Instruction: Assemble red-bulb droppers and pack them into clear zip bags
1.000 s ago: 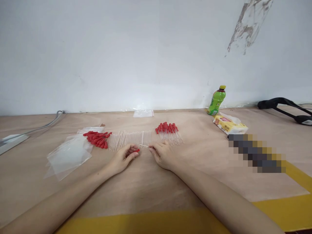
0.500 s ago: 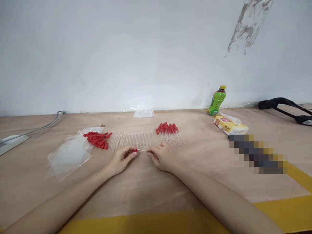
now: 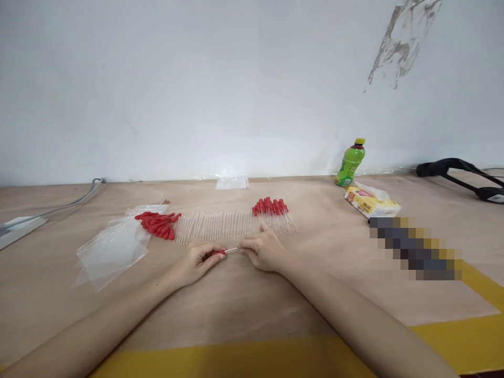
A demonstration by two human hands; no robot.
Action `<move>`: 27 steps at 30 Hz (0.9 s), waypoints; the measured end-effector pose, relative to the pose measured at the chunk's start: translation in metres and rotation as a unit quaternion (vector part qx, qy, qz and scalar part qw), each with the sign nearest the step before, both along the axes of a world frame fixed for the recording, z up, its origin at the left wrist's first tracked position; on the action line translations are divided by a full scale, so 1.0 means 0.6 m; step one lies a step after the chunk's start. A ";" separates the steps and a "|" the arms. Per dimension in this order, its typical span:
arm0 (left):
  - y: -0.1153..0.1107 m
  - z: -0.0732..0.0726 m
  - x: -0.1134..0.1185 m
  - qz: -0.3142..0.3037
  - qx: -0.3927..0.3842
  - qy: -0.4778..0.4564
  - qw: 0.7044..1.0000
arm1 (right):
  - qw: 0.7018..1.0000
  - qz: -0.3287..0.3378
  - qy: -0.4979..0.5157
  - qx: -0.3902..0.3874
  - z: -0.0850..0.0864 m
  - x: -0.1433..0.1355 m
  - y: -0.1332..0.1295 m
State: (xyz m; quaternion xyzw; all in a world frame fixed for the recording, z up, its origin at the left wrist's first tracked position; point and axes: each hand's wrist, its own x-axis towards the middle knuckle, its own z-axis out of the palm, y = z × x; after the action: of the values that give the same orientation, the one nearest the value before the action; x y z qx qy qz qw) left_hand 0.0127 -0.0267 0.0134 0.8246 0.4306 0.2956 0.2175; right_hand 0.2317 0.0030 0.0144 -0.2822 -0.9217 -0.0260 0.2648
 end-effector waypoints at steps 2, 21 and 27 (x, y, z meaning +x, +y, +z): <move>0.000 0.000 0.001 0.016 0.018 0.002 1.000 | 0.999 -0.012 0.001 0.048 -0.005 -0.003 -0.004; 0.001 -0.004 -0.003 -0.015 0.078 0.046 0.996 | 1.000 -0.020 -0.010 0.015 0.006 -0.024 -0.020; 0.002 -0.003 -0.005 -0.018 0.085 0.050 0.995 | 0.998 -0.050 -0.018 -0.023 -0.001 -0.033 -0.022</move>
State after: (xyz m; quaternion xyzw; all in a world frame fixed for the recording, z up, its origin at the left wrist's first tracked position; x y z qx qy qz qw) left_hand 0.0096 -0.0253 0.0115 0.8616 0.3991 0.2851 0.1305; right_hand 0.2118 -0.0099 0.0138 -0.3338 -0.9114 -0.0228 0.2394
